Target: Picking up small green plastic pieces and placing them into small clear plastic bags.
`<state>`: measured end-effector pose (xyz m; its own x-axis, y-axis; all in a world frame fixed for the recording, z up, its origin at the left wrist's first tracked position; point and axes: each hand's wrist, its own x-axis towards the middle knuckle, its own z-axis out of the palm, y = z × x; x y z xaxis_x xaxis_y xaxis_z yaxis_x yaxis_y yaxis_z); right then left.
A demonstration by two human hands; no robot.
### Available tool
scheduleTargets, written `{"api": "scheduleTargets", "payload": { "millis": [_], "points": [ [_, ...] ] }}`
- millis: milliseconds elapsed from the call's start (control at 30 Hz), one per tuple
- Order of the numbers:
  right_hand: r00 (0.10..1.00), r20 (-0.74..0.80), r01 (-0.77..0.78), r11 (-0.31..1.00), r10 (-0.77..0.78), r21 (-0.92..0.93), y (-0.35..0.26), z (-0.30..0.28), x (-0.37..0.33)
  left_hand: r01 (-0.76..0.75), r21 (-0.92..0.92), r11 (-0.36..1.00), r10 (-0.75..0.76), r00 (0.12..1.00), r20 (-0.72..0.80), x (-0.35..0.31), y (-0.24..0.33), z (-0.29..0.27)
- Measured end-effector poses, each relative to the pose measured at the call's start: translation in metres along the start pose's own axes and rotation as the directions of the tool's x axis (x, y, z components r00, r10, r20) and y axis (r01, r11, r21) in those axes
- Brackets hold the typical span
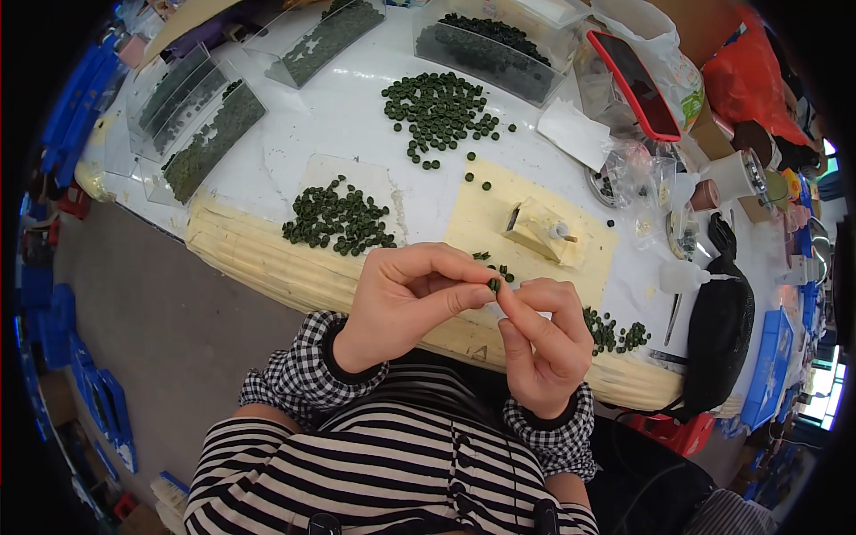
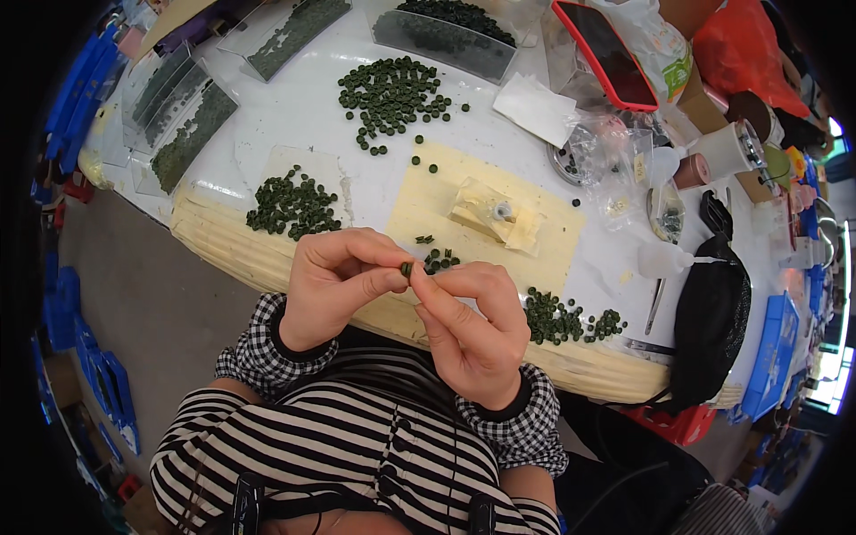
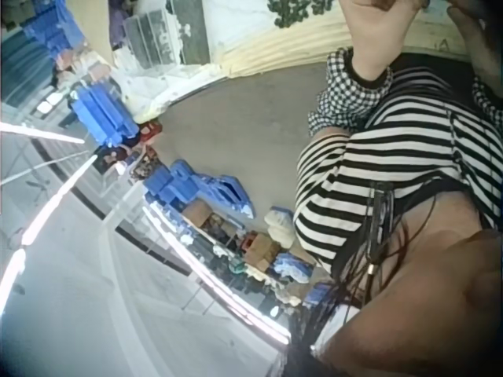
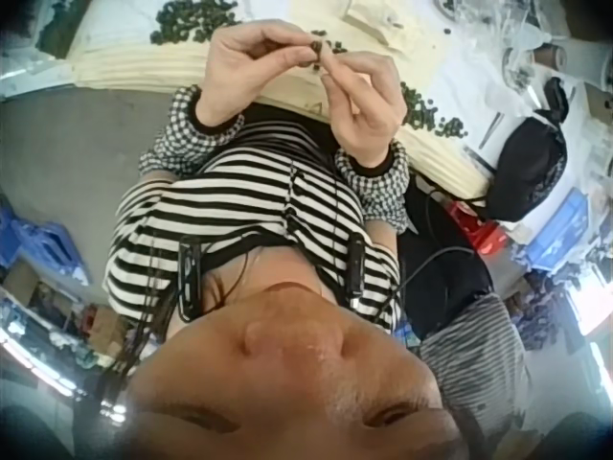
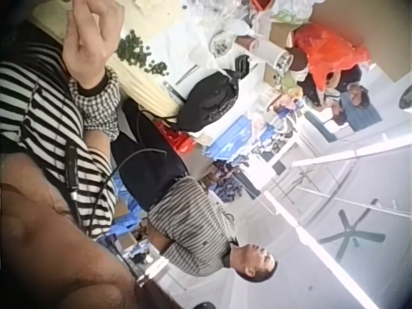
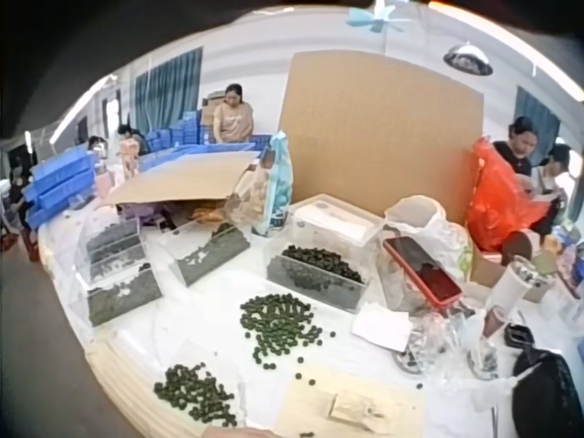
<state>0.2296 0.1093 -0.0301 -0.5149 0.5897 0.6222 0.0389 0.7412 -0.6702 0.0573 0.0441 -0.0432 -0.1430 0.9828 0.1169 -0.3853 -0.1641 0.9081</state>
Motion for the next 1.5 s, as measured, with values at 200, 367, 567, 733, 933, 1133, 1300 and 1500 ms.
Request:
{"api": "scheduleTargets", "payload": {
  "millis": [200, 367, 567, 733, 933, 1133, 1300, 1500],
  "points": [
    [1.0, -0.006, 0.004, 1.0, -0.005, -0.027, 0.0004, 0.0003, 0.0002, -0.025, 0.051, 0.998, 0.026, 0.999, -0.021, -0.0003, 0.0001, 0.0016],
    [1.0, 0.002, 0.013, 1.0, -0.013, -0.023, 0.0015, 0.0003, -0.0008, -0.115, 0.143, 0.983, 0.116, 0.993, 0.001, 0.0004, -0.0016, 0.0003],
    [1.0, 0.014, -0.018, 1.0, 0.017, 0.023, 0.0032, 0.0008, -0.0017, -0.179, 0.297, 0.938, 0.177, 0.984, 0.032, 0.0017, 0.0012, -0.0022],
    [1.0, 0.024, -0.015, 0.999, 0.014, 0.033, 0.0053, -0.0003, -0.0025, -0.192, 0.323, 0.927, 0.194, 0.981, 0.029, 0.0023, 0.0006, -0.0026],
    [0.999, 0.034, -0.016, 1.0, 0.015, 0.026, 0.0067, -0.0005, -0.0035, -0.19, 0.338, 0.922, 0.189, 0.981, 0.036, 0.0025, 0.0007, -0.003],
    [1.0, -0.007, -0.023, 0.998, 0.023, 0.054, 0.007, 0.0011, -0.0039, -0.139, 0.205, 0.969, 0.14, 0.99, 0.012, 0.0026, -0.0033, -0.0006],
    [1.0, -0.013, -0.012, 0.999, 0.013, 0.05, 0.0064, 0.0015, -0.0026, -0.125, 0.172, 0.977, 0.126, 0.992, 0.005, 0.0022, -0.0024, 0.0003],
    [1.0, -0.014, -0.016, 0.999, 0.017, 0.05, 0.007, 0.0014, -0.0035, -0.119, 0.182, 0.976, 0.121, 0.993, -0.001, 0.0018, -0.002, 0.0005]
  ]
}}
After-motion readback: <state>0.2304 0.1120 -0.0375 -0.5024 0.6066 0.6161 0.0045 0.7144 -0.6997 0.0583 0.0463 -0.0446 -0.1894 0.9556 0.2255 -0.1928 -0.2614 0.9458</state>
